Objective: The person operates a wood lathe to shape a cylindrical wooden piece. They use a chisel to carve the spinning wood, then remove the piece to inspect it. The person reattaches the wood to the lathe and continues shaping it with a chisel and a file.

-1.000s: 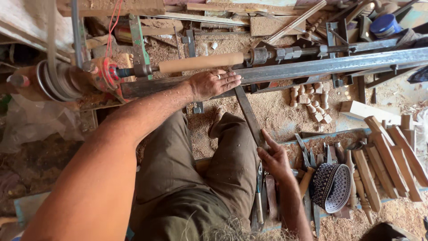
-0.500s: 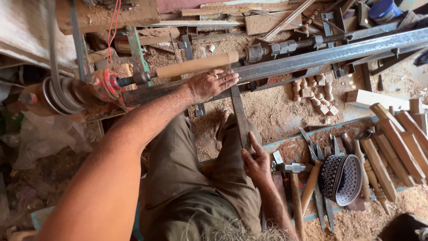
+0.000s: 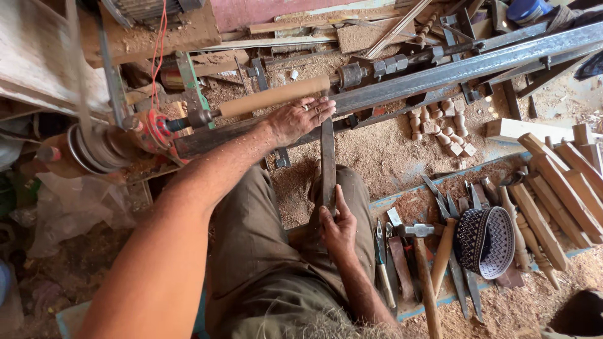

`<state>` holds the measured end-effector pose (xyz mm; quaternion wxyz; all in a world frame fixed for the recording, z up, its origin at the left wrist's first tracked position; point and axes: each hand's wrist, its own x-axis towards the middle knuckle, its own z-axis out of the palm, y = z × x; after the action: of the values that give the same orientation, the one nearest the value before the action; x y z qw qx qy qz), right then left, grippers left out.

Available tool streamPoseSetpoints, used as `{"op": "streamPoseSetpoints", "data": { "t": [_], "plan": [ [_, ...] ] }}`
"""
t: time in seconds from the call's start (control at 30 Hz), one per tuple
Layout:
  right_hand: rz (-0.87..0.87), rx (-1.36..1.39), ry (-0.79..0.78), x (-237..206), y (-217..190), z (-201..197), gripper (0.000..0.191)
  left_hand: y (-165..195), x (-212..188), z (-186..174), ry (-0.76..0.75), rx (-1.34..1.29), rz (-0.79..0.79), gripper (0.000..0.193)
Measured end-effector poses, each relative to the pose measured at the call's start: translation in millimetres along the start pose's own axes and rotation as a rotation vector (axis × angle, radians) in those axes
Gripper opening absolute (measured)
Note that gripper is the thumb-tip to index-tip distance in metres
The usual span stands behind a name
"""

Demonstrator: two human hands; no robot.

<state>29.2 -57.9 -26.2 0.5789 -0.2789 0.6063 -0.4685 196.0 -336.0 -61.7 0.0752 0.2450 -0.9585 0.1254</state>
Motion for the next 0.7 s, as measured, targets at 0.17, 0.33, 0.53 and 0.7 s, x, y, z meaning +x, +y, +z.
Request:
{"op": "streamPoseSetpoints", "data": {
  "t": [0.17,0.33,0.53,0.7],
  "plan": [
    [-0.055,0.034,-0.05,6.0,-7.0,-14.8,0.072,0.4,3.6,-0.3,0.013,-0.106,0.004,0.065],
    [0.167,-0.277,-0.049,17.8,-40.8,-59.6,0.073,1.0,4.4,3.3,-0.023,-0.095,0.008,0.07],
    [0.206,-0.359,-0.162,45.7,-79.8,-106.2,0.072,-0.3,8.4,4.7,-0.008,-0.136,0.007,0.073],
    [0.264,-0.216,-0.153,41.4,-69.7,-98.1,0.072,-0.7,12.0,3.8,-0.051,-0.096,-0.001,0.075]
  ]
}}
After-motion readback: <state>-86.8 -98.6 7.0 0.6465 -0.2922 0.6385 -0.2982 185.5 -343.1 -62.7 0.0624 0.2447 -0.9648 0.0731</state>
